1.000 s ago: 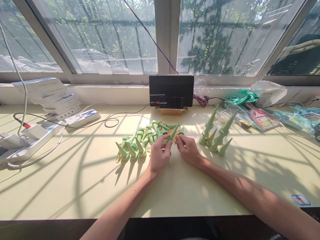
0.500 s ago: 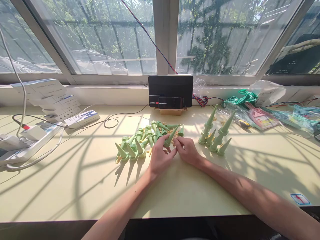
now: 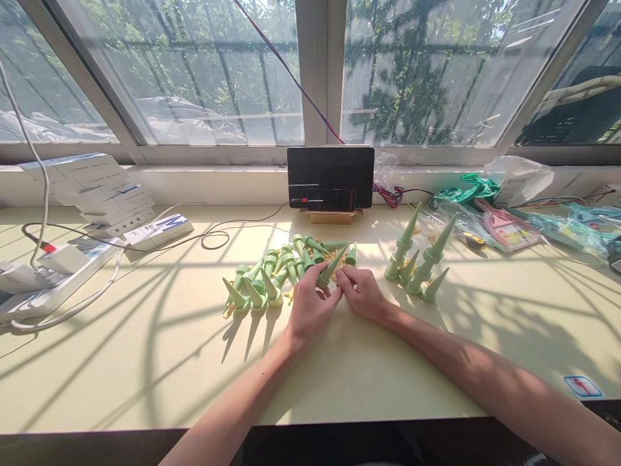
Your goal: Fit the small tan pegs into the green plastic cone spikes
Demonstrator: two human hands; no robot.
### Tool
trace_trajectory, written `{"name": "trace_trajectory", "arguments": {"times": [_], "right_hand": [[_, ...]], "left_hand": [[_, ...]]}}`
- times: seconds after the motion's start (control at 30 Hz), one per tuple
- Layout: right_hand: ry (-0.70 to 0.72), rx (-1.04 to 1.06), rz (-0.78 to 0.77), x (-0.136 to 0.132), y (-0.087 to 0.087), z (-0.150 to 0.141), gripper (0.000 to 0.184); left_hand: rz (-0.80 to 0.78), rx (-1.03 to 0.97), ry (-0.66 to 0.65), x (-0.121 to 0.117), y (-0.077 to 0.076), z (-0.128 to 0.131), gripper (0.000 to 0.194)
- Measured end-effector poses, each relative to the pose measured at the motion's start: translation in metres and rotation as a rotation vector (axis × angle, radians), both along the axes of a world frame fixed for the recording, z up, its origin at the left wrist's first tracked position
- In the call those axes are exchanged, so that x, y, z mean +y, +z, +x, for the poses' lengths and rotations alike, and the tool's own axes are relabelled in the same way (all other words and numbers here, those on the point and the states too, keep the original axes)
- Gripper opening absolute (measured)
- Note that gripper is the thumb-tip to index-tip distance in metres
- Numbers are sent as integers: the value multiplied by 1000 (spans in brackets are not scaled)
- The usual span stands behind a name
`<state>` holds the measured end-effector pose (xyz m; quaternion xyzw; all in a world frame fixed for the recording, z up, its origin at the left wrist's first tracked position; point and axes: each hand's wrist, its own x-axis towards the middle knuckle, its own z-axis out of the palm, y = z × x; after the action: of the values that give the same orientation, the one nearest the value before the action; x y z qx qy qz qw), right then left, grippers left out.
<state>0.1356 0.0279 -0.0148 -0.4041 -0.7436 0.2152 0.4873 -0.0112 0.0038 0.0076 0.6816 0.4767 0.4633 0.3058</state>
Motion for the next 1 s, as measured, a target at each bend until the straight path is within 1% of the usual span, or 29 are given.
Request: {"name": "trace_trajectory", "arguments": {"times": [0.13,0.33,0.43,0.7,0.83,1.0], "right_hand": [[33,31,-73,-1,1,0,43],[129,168,-286,-3,2,0,48],[172,210,-351,-3,3,0,49],[159,157,-268,-6,7,-1,40],[166,143,-256,-6,8,0,37],[164,135,-203,-7,8,0,35]], "left_hand": [[8,-5,2,-1,0,0,40],[29,-14,14,-1,-1,0,40],[38,-12,22,0,-1,0,40],[78,-1,90,-1,2,1,36],[117,11,83,0,0,0,37],[198,72,77,1,-4,-1,37]]}}
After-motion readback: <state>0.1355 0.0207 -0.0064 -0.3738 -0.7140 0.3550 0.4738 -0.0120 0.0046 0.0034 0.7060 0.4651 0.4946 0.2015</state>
